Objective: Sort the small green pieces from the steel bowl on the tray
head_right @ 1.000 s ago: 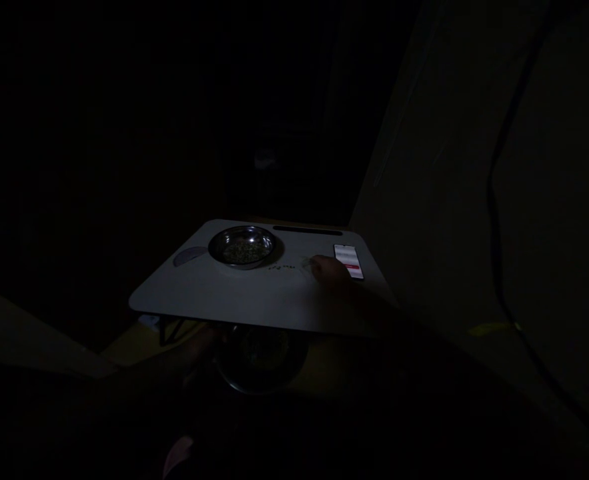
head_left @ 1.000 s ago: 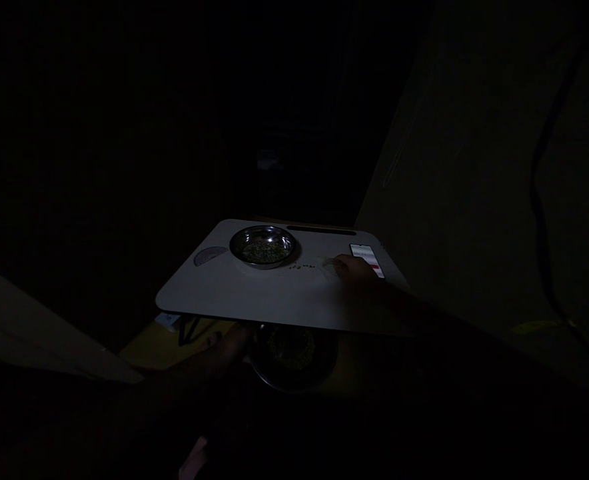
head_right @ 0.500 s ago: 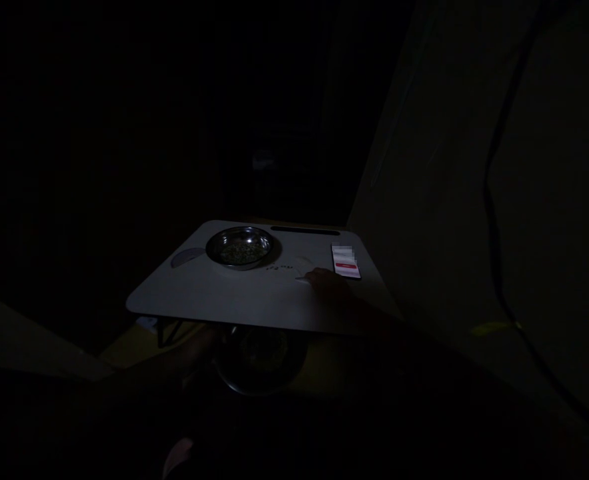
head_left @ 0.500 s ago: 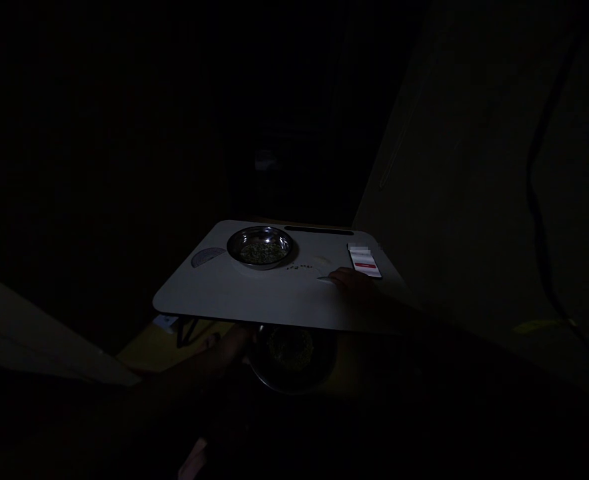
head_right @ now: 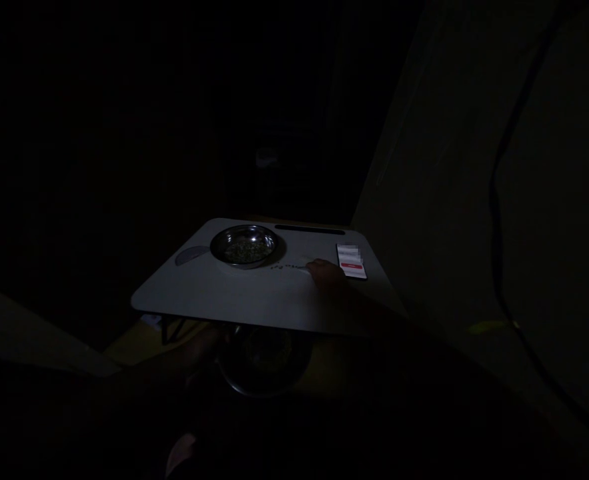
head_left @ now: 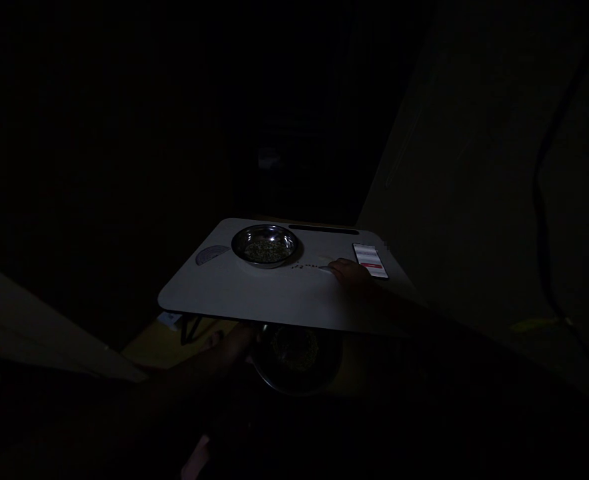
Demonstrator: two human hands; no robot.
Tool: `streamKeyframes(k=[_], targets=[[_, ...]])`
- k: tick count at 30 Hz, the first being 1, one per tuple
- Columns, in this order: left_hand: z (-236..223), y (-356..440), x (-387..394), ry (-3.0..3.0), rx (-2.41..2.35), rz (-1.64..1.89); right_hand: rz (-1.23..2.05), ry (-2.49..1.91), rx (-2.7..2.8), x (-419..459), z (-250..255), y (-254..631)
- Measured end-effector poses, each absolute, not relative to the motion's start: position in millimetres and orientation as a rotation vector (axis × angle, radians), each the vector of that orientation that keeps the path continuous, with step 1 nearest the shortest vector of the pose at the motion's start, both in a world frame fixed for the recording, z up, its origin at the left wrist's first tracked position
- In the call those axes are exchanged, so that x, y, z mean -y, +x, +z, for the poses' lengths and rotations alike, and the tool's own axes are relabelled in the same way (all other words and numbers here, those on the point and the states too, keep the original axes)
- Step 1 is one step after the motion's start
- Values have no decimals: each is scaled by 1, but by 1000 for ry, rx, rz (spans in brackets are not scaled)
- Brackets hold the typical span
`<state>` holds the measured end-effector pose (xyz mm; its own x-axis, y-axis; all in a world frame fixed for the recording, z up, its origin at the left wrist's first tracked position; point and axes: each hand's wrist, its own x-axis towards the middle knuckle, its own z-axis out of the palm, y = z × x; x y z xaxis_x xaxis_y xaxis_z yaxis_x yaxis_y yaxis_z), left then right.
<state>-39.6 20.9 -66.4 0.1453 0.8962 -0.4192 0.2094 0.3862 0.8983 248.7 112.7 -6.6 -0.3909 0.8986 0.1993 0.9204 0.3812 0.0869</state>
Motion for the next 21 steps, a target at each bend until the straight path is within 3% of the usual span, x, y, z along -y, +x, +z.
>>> streamKeyframes(k=[21], targets=[[-51,-31,-15,990,-1486,680,-237,-1845,2413,-140,-4,227]])
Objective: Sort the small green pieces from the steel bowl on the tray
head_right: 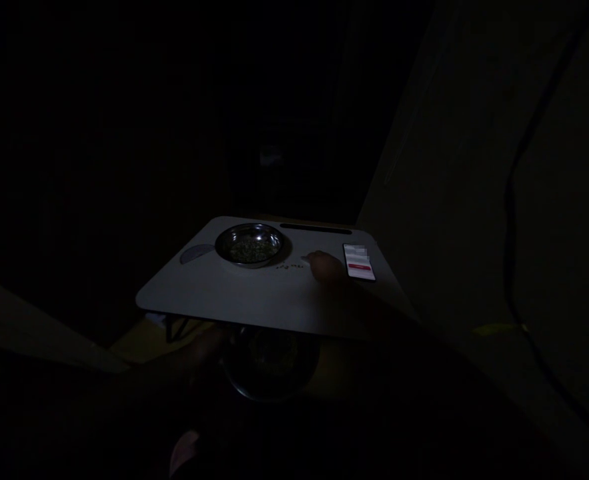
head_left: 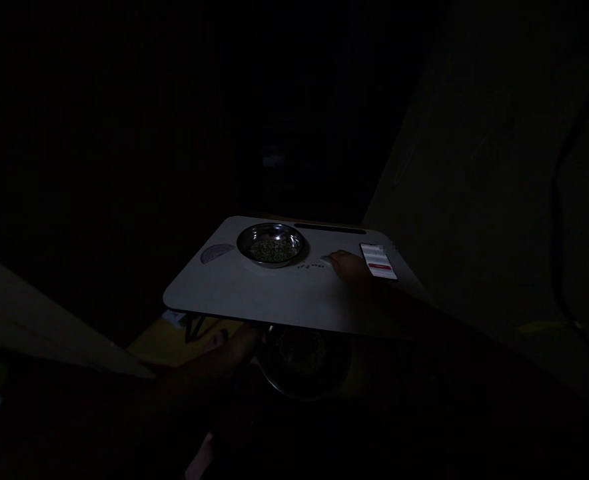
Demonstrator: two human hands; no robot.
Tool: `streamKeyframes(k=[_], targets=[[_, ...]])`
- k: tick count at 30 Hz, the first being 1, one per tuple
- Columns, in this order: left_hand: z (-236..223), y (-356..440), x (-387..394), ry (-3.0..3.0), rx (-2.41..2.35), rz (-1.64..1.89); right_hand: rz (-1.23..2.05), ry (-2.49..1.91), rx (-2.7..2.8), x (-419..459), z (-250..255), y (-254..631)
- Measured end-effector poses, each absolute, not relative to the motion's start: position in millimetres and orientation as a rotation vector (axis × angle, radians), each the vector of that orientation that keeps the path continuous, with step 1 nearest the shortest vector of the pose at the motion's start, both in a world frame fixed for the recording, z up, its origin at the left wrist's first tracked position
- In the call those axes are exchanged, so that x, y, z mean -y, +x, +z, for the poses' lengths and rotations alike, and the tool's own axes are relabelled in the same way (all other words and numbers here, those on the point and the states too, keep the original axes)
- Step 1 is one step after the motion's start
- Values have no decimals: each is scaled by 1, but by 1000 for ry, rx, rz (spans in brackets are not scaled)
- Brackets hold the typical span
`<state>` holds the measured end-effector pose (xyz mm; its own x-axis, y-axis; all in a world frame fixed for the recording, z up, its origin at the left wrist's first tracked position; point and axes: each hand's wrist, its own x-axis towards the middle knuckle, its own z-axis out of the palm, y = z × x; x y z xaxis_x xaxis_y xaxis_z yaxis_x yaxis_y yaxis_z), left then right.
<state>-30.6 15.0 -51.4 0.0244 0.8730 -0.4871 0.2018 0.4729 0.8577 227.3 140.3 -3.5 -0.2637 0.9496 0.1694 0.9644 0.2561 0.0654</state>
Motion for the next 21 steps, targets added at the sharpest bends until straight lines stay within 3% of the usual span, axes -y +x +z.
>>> streamKeyframes(k=[21], targets=[[-58,-35,-20,1093,-1412,662,-216,-1820,2296,-124,12,274]])
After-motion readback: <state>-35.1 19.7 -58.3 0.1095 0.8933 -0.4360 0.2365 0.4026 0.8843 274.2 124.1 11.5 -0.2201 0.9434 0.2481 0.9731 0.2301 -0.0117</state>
